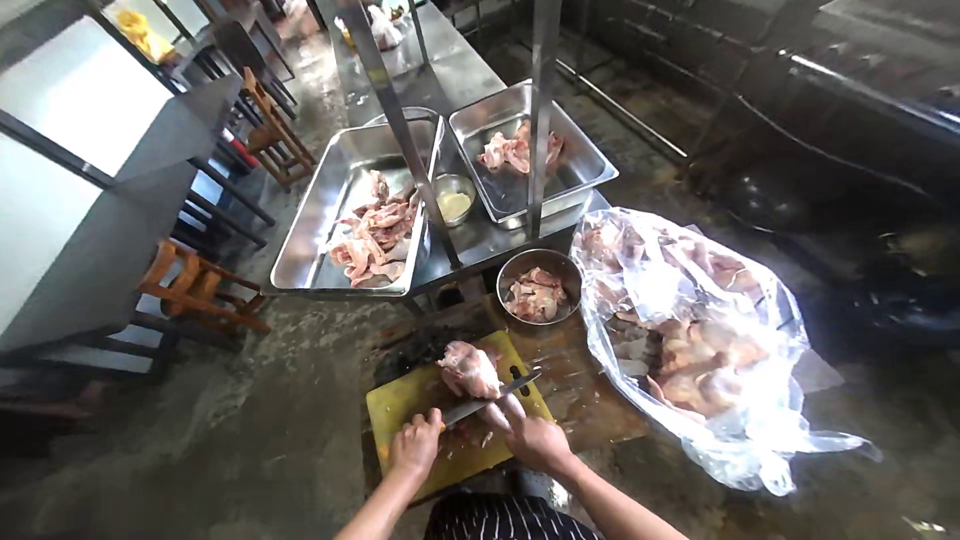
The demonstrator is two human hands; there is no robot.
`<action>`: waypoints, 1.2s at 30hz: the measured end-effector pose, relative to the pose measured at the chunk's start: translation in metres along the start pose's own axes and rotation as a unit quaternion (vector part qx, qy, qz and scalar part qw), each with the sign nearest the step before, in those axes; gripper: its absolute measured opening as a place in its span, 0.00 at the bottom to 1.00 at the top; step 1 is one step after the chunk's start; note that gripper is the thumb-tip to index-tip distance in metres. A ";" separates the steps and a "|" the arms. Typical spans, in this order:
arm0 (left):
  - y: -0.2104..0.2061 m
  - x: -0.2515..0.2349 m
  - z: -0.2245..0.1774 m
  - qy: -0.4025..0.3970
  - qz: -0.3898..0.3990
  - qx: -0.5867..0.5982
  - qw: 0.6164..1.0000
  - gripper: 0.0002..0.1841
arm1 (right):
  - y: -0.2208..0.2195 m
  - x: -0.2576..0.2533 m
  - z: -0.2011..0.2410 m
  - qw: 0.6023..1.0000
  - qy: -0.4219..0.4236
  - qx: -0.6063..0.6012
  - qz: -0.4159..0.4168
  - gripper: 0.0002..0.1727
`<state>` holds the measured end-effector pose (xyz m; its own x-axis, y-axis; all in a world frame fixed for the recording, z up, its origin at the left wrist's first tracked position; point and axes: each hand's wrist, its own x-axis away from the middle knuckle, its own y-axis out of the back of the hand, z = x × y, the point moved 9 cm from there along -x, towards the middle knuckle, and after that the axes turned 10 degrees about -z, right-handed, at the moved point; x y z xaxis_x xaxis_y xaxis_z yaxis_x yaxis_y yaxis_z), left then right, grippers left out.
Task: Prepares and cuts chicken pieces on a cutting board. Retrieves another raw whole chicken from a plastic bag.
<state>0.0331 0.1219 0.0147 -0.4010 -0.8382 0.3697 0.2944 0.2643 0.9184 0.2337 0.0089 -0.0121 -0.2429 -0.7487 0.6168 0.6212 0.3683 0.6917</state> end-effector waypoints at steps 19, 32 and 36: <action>0.005 0.041 0.055 0.099 0.085 -0.004 0.991 0.24 | -0.016 -0.002 0.044 0.995 0.037 0.082 0.038 0.27; -0.029 0.034 0.064 0.115 0.100 0.053 0.987 0.26 | -0.018 -0.015 0.044 0.992 0.017 0.119 0.028 0.24; -0.039 0.035 0.070 0.138 0.132 0.101 0.976 0.27 | -0.034 -0.012 0.079 0.987 0.078 0.136 0.026 0.27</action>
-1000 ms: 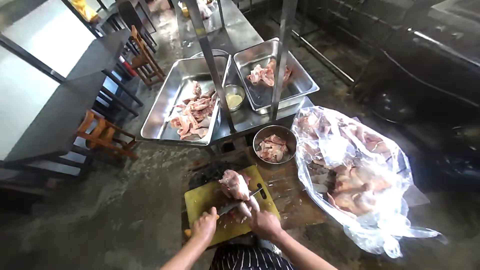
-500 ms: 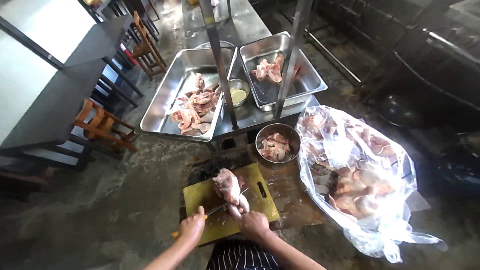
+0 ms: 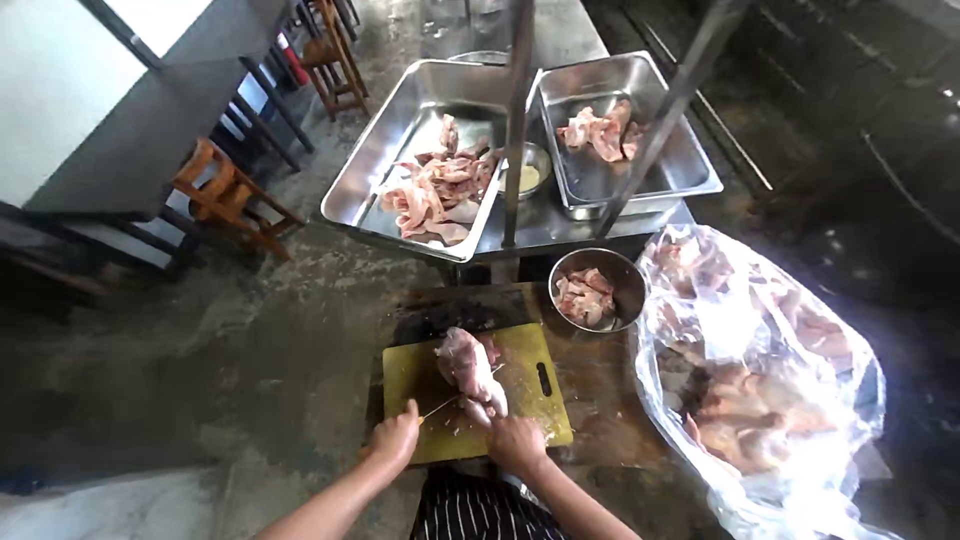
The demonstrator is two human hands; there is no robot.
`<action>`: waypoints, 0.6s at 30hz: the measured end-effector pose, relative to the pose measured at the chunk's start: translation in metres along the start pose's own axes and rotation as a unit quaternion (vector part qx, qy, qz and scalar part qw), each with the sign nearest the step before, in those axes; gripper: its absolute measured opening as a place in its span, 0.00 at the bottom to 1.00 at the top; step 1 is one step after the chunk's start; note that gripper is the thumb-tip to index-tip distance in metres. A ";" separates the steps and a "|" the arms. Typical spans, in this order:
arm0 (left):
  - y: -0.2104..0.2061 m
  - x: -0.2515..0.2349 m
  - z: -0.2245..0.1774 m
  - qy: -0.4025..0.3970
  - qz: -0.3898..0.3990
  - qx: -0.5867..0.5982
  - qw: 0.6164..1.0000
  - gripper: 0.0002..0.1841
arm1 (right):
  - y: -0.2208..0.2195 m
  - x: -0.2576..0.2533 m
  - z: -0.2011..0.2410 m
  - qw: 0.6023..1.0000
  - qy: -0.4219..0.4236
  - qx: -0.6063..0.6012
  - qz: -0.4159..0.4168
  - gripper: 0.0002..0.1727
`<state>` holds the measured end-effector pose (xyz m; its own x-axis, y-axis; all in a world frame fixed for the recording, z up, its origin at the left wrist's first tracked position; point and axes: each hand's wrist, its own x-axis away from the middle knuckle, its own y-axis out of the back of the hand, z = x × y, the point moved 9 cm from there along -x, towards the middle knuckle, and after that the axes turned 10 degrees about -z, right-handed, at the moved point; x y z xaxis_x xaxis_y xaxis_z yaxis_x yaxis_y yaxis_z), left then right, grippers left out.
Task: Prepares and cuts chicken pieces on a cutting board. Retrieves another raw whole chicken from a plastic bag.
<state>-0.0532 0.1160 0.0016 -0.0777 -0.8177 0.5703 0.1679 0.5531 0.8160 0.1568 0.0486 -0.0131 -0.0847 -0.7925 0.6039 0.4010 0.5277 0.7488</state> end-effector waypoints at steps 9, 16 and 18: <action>-0.028 0.002 -0.017 -0.016 -0.024 0.107 0.994 0.25 | 0.020 -0.014 -0.006 0.996 -0.005 0.091 0.023 0.22; -0.025 0.041 0.025 -0.041 -0.005 0.055 0.998 0.26 | 0.004 -0.021 0.036 0.990 0.042 0.131 0.044 0.21; -0.023 0.040 0.029 -0.016 0.002 0.041 0.999 0.24 | 0.000 -0.023 0.043 0.989 0.042 0.135 0.043 0.21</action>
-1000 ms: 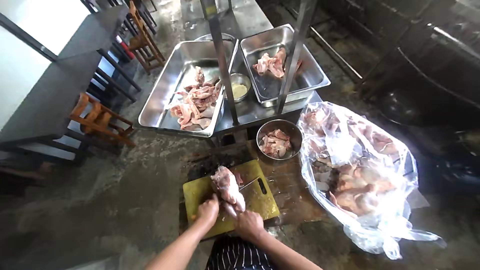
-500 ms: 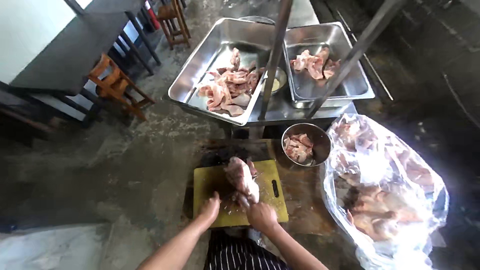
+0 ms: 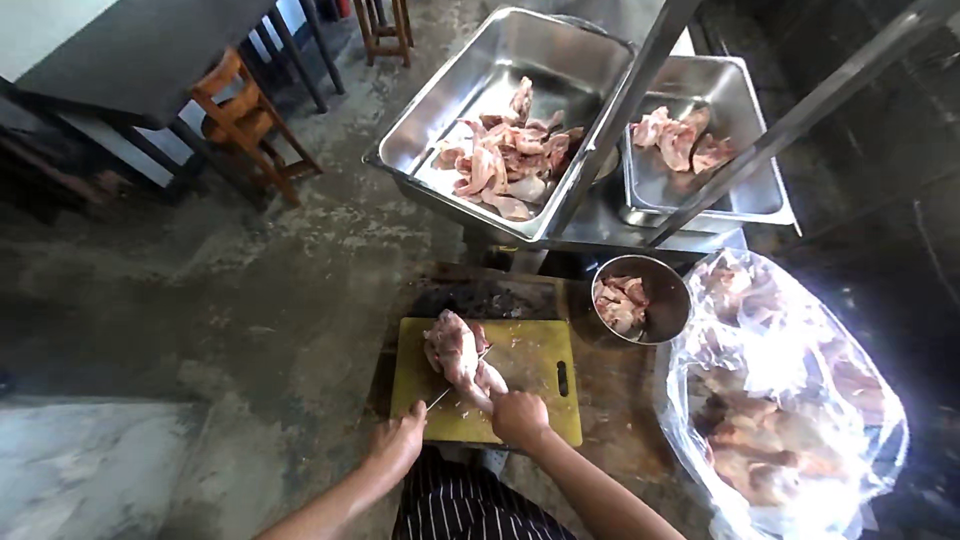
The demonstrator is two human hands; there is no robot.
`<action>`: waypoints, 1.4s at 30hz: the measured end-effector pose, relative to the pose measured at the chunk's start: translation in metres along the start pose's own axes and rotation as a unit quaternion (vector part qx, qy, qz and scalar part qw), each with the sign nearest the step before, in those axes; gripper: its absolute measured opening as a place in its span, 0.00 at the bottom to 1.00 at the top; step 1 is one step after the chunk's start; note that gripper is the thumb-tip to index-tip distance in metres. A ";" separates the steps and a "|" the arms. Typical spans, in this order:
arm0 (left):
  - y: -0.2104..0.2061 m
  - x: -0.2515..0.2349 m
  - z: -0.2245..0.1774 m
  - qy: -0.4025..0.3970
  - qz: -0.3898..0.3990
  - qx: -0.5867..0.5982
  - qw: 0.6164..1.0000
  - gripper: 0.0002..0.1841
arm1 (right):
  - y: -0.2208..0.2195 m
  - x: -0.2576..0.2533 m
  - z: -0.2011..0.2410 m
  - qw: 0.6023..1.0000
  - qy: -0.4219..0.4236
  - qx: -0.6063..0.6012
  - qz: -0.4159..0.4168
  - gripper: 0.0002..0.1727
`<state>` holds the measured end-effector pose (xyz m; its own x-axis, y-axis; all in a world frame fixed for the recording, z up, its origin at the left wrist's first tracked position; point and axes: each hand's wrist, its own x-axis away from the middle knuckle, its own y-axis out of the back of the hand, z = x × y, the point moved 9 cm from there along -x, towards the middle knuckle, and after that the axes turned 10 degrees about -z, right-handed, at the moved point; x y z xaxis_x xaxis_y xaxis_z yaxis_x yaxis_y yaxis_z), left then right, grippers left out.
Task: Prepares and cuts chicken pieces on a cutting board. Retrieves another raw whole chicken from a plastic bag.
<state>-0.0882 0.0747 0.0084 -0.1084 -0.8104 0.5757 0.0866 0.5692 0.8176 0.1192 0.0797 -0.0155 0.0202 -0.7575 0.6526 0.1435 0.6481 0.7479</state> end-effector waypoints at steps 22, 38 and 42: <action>0.000 -0.033 -0.015 0.023 0.034 0.089 0.995 0.24 | 0.004 -0.020 -0.009 0.999 -0.039 -0.033 -0.009 0.24; -0.045 -0.055 -0.038 0.048 -0.003 0.178 0.983 0.26 | -0.069 -0.013 -0.090 0.719 -0.142 -0.680 0.030 0.21; -0.060 -0.030 -0.041 0.060 0.006 0.219 0.974 0.29 | -0.070 0.017 -0.086 0.696 -0.211 -0.684 -0.057 0.26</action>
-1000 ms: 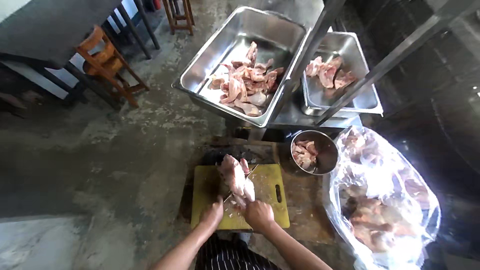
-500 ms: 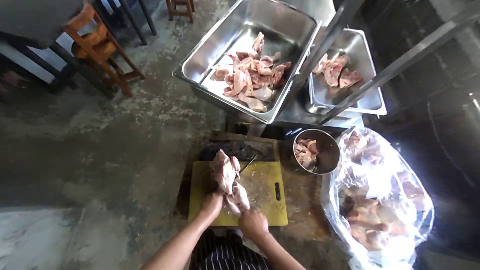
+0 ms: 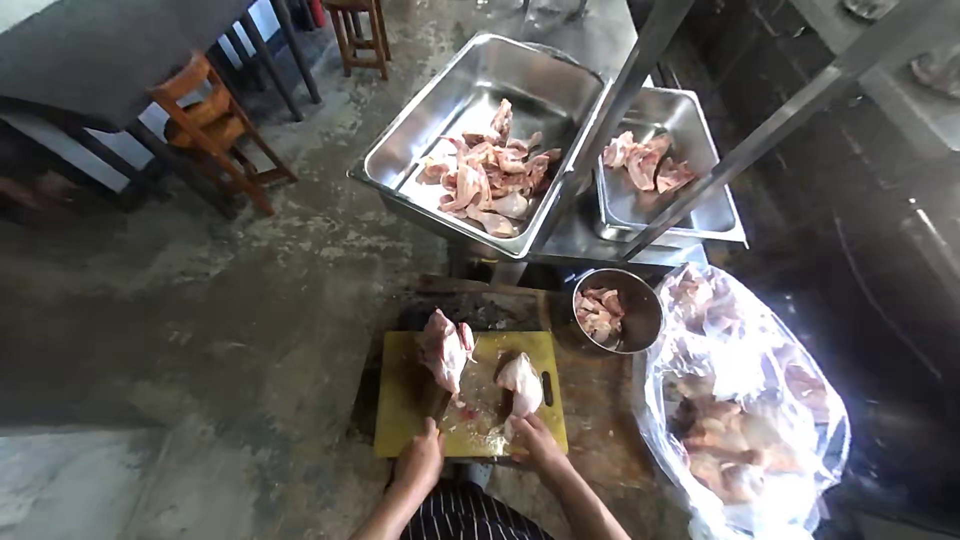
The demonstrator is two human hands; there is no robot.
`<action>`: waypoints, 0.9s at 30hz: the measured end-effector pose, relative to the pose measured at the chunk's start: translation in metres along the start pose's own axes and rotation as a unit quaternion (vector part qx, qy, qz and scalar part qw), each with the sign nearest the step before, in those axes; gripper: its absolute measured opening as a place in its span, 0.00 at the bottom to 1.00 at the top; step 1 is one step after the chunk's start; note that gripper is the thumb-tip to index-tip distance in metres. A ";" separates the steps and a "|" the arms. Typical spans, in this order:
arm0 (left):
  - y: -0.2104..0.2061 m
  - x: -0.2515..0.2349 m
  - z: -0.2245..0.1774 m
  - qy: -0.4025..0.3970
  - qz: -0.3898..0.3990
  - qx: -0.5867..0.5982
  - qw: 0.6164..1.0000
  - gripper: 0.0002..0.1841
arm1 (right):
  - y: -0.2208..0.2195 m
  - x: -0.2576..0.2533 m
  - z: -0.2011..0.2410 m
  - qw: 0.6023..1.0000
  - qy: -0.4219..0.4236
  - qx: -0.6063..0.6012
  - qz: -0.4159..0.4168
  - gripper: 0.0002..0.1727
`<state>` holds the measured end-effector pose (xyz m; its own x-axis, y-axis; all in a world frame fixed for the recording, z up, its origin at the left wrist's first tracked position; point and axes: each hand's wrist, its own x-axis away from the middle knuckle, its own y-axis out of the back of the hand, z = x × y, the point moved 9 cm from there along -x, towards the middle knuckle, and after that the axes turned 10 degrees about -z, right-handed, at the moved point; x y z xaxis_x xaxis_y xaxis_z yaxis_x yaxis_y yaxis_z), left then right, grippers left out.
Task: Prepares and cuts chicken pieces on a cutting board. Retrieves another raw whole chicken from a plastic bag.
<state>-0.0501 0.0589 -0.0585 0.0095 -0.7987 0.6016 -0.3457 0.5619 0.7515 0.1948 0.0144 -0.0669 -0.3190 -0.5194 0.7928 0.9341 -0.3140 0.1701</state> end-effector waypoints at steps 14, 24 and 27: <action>-0.023 0.020 -0.013 -0.018 0.002 0.041 0.999 0.27 | -0.007 -0.052 0.105 0.895 0.282 0.333 -0.095 0.44; 0.000 0.000 -0.101 -0.049 -0.004 0.173 0.984 0.23 | 0.010 -0.057 0.078 0.901 0.330 0.272 -0.075 0.38; 0.007 -0.010 -0.124 -0.051 0.002 0.185 0.981 0.22 | 0.008 -0.055 0.078 0.899 0.333 0.275 -0.074 0.38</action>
<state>0.0638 0.0979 -0.0254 -0.0790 -0.8247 0.5600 -0.6625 0.4632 0.5887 0.2321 0.1020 -0.0635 -0.3000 -0.9223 0.2435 0.7536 -0.0726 0.6533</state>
